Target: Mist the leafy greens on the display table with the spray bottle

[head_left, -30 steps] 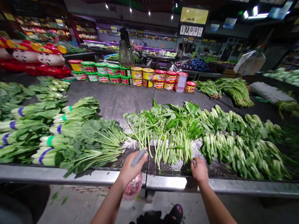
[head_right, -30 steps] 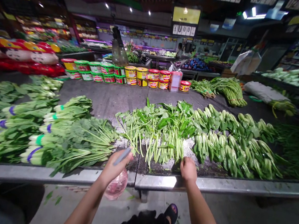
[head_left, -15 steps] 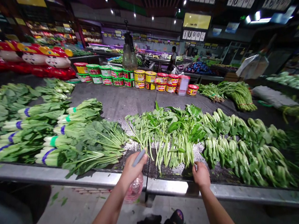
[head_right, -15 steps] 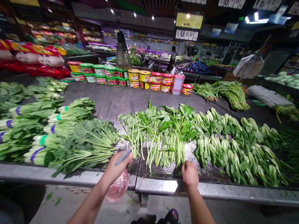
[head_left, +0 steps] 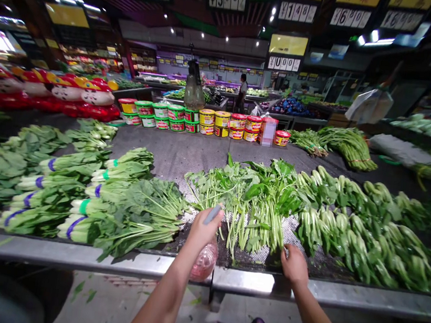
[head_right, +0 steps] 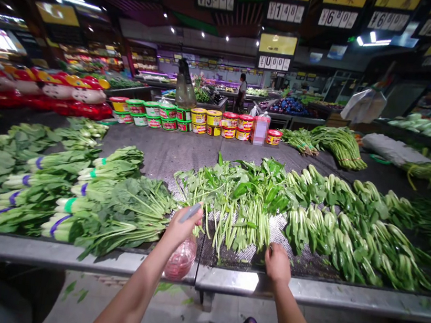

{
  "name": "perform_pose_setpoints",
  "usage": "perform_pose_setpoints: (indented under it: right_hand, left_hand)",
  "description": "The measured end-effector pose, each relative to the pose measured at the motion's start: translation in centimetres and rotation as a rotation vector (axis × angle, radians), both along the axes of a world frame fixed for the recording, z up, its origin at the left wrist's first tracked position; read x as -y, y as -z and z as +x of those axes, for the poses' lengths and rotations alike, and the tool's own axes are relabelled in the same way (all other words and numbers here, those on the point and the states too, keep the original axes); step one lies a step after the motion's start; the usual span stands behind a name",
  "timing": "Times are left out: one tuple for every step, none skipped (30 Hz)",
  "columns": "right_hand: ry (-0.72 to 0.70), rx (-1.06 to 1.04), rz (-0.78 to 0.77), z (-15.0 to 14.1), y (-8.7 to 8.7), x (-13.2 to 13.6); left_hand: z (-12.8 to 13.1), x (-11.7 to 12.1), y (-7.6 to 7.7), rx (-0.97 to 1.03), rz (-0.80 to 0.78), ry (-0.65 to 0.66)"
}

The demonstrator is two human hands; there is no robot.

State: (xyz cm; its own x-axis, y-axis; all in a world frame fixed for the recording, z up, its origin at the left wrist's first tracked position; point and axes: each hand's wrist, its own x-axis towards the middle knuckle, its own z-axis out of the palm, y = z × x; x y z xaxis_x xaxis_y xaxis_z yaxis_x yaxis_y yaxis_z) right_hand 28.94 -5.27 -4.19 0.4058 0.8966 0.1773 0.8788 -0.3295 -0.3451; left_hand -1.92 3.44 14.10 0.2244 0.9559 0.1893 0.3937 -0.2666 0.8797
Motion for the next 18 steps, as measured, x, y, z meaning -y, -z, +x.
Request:
perform_pose_setpoints:
  right_hand:
    - [0.001,0.001,-0.002,0.0,0.0,0.0]
    - [0.002,-0.001,-0.004,0.0,0.0,0.0]
    - [0.002,-0.003,-0.005,0.0,0.0,0.0]
    - [0.004,-0.005,-0.005,0.0,0.0,0.0]
    - [0.005,-0.004,-0.005,-0.1,0.0,0.0]
    - [0.007,-0.003,-0.004,-0.1,0.0,0.0]
    - [0.010,0.000,-0.004,-0.1,0.0,0.0]
    - [0.012,0.002,-0.003,-0.1,0.0,0.0]
    - [0.014,0.003,-0.002,-0.1,0.0,0.0]
    - [0.013,0.003,-0.001,-0.1,0.0,0.0]
    - [0.011,0.002,-0.001,-0.2,0.0,0.0]
    - [0.008,0.001,-0.001,-0.2,0.0,0.0]
    - [0.008,-0.001,-0.002,-0.2,0.0,0.0]
    - [0.009,-0.002,-0.005,-0.2,-0.1,0.0]
    - [0.008,-0.004,-0.008,-0.2,-0.1,0.0]
    - [0.004,-0.006,-0.011,-0.1,-0.1,0.0]
    - [0.000,-0.009,-0.013,-0.1,-0.2,0.0]
    - [-0.007,-0.010,-0.014,-0.1,-0.1,0.0]
  left_hand:
    - [0.1,-0.2,-0.3,-0.008,0.007,-0.002]
    - [0.1,-0.3,-0.6,-0.014,0.014,-0.009]
    - [0.1,-0.3,-0.8,-0.018,0.021,-0.019]
    - [0.1,-0.4,-1.0,-0.018,0.028,-0.029]
    - [0.1,-0.4,-1.2,-0.016,0.036,-0.037]
    - [0.0,-0.4,-1.3,-0.010,0.045,-0.042]
    - [-0.1,-0.4,-1.4,-0.003,0.053,-0.043]
    - [-0.2,-0.5,-1.5,0.008,0.060,-0.043]
    - [-0.2,-0.5,-1.5,0.020,0.067,-0.041]
    - [-0.3,-0.6,-1.6,0.032,0.073,-0.041]
    - [-0.4,-0.6,-1.6,0.043,0.078,-0.042]
    - [-0.5,-0.7,-1.7,0.051,0.083,-0.046]
    - [-0.6,-0.9,-1.7,0.055,0.087,-0.052]
    - [-0.7,-1.0,-1.8,0.057,0.092,-0.059]
    - [-0.8,-1.2,-1.9,0.056,0.097,-0.067]
    - [-0.9,-1.4,-2.1,0.053,0.102,-0.073]
    - [-1.0,-1.5,-2.2,0.048,0.106,-0.078]
    - [-1.1,-1.7,-2.3,0.042,0.109,-0.082]
